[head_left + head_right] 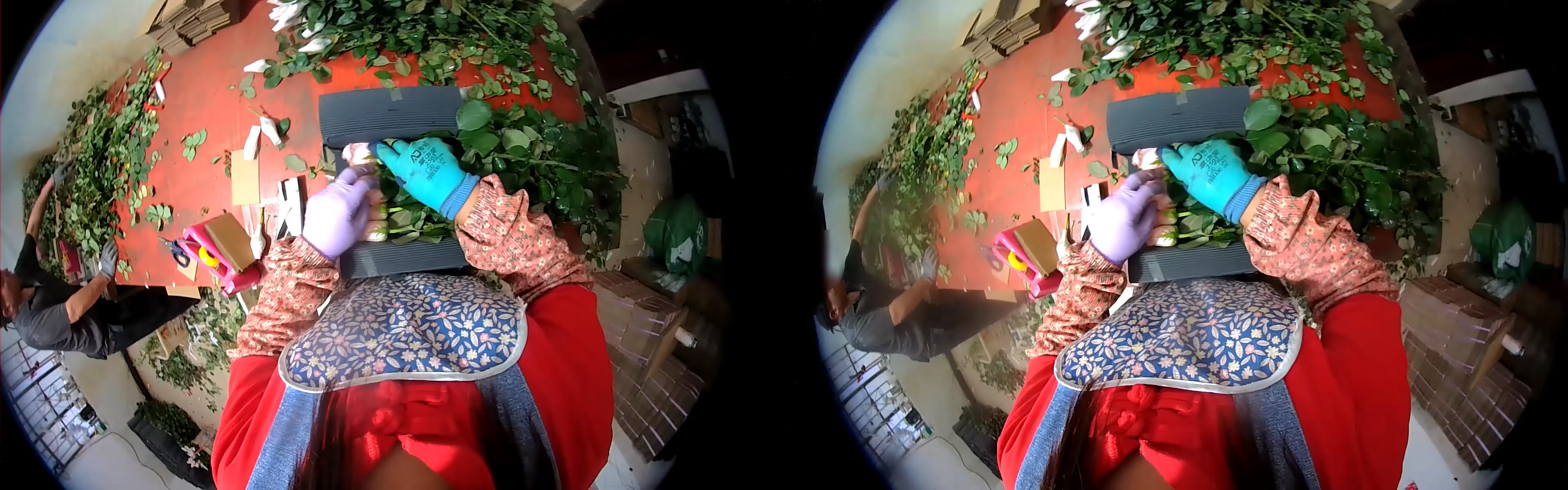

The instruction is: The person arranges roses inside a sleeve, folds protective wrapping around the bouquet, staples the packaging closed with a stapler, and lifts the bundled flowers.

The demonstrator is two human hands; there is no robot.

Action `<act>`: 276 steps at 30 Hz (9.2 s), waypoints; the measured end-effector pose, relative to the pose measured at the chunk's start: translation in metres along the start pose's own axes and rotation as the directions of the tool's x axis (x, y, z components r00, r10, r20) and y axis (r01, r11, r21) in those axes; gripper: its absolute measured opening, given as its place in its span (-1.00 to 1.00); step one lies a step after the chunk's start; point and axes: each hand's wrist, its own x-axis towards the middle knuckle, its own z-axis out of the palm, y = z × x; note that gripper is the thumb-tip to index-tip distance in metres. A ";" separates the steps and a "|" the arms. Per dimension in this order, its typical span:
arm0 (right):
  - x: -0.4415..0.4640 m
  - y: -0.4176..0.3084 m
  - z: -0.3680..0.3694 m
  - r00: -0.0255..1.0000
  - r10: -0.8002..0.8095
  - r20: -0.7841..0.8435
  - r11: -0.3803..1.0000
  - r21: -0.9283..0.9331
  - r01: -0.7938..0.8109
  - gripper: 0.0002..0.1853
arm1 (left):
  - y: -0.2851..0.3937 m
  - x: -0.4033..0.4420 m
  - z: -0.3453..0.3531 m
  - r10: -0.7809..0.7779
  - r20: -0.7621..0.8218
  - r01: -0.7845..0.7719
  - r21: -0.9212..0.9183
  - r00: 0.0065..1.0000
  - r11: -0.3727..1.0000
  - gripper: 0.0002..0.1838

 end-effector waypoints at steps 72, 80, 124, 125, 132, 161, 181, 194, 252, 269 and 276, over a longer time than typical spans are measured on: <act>-0.011 -0.002 -0.031 0.996 -0.052 0.073 0.998 -0.019 0.054 -0.70 | 0.017 -0.078 -0.020 -0.213 -0.047 0.207 -0.109 0.976 0.972 -0.61; -0.009 -0.016 -0.039 0.963 0.091 0.255 0.996 -0.011 -0.091 -0.55 | 0.035 -0.039 0.012 -0.314 -0.096 0.293 -0.183 0.945 0.938 -0.62; -0.001 -0.020 -0.018 0.942 0.216 0.259 0.974 0.016 -0.227 -0.75 | 0.013 -0.013 0.032 -0.100 -0.010 0.100 0.125 0.995 0.987 -0.43; -0.001 -0.019 -0.017 0.939 0.228 0.256 0.970 0.024 -0.242 -0.75 | 0.013 -0.013 0.031 -0.090 0.003 0.089 0.131 0.996 0.987 -0.43; -0.012 -0.023 -0.036 0.956 0.193 0.220 0.969 0.112 -0.221 -0.62 | 0.021 -0.010 0.020 -0.109 0.079 0.083 0.275 0.991 0.958 -0.43; -0.017 -0.015 -0.023 0.974 0.140 0.177 0.983 0.093 -0.158 -0.71 | 0.024 -0.043 -0.008 0.025 0.074 -0.020 -0.064 0.997 0.998 -0.42; -0.011 -0.008 -0.008 0.974 -0.081 0.211 0.997 0.027 0.077 -0.87 | 0.023 -0.047 0.018 -0.053 0.175 0.027 0.145 0.983 0.989 -0.53; -0.018 -0.006 -0.003 0.996 -0.049 0.080 0.984 0.174 0.035 -0.86 | -0.009 -0.030 -0.009 -0.119 -0.137 0.041 -0.474 0.983 0.880 -0.56; -0.072 -0.046 -0.040 0.872 -0.461 0.166 0.867 0.291 0.403 -0.87 | -0.025 0.017 0.011 0.124 0.131 -0.126 0.007 0.984 0.992 -0.80; -0.080 -0.061 -0.053 0.904 -0.339 0.261 0.922 0.284 0.263 -0.83 | 0.029 -0.086 -0.008 0.097 0.150 -0.077 -0.131 0.984 0.988 -0.59; -0.086 -0.062 -0.047 0.891 -0.389 0.233 0.896 0.321 0.307 -0.83 | 0.029 -0.099 -0.004 -0.050 0.257 0.085 -0.123 0.965 0.989 -0.76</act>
